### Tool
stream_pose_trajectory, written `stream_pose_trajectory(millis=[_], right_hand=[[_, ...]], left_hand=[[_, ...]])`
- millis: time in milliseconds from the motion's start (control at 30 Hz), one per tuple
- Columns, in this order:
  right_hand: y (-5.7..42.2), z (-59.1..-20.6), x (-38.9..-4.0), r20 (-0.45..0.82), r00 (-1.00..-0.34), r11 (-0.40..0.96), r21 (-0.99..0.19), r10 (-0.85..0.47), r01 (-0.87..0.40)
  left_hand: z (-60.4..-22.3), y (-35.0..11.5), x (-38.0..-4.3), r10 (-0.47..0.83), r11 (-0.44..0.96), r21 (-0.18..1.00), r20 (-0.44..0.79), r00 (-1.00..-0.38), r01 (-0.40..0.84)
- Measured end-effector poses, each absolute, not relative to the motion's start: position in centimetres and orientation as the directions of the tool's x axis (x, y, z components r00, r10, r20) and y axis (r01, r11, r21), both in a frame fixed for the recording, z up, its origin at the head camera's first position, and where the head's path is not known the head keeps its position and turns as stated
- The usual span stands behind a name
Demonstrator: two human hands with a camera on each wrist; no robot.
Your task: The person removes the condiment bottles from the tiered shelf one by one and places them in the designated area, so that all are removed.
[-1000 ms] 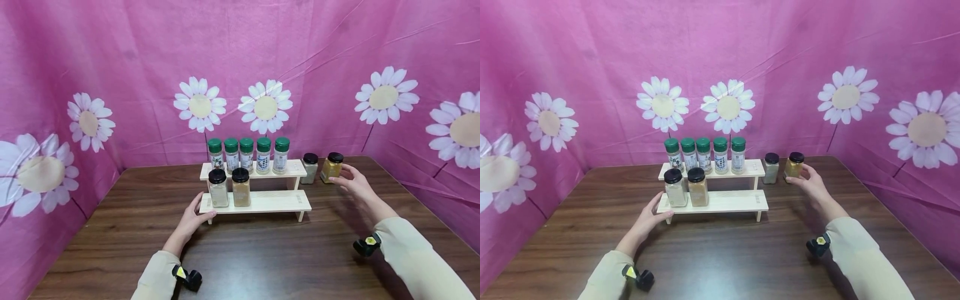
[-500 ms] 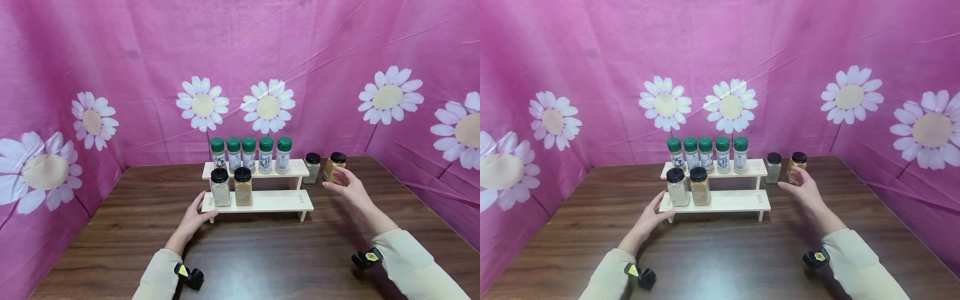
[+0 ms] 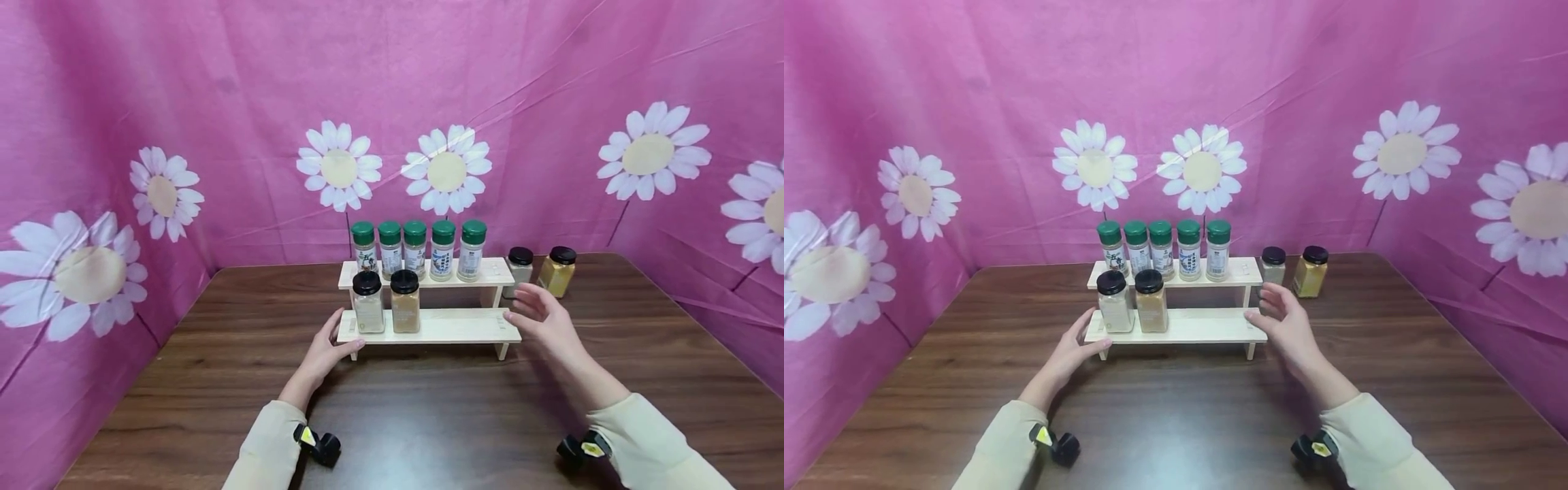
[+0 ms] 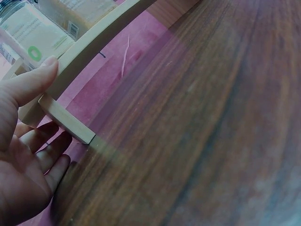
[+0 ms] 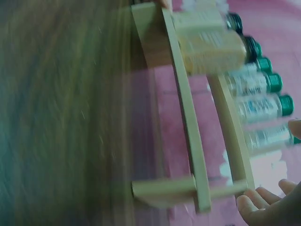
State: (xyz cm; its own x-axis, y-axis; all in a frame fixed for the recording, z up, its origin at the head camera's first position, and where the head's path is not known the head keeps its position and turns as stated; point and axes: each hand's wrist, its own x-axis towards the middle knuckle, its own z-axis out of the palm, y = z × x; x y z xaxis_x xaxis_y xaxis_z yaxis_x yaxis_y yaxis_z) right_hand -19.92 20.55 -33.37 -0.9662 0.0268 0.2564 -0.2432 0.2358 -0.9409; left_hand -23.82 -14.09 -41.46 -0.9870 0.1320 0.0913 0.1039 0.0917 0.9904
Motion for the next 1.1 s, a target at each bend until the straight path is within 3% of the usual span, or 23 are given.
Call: stream_pose_trajectory(millis=[533, 1100], right_hand=[[13.2, -36.1, -20.5, 0.239, -0.969, 0.066, -0.968, -0.067, -0.243], [8.4, -36.9, -23.1, 0.314, -0.946, 0.129, -0.938, -0.076, -0.321]], left_hand=[[-40.7, -13.8, -22.9, 0.132, 0.09, 0.992, 0.076, -0.988, 0.088], [-41.4, -14.0, -23.4, 0.121, 0.096, 0.989, 0.1, -0.988, 0.112]])
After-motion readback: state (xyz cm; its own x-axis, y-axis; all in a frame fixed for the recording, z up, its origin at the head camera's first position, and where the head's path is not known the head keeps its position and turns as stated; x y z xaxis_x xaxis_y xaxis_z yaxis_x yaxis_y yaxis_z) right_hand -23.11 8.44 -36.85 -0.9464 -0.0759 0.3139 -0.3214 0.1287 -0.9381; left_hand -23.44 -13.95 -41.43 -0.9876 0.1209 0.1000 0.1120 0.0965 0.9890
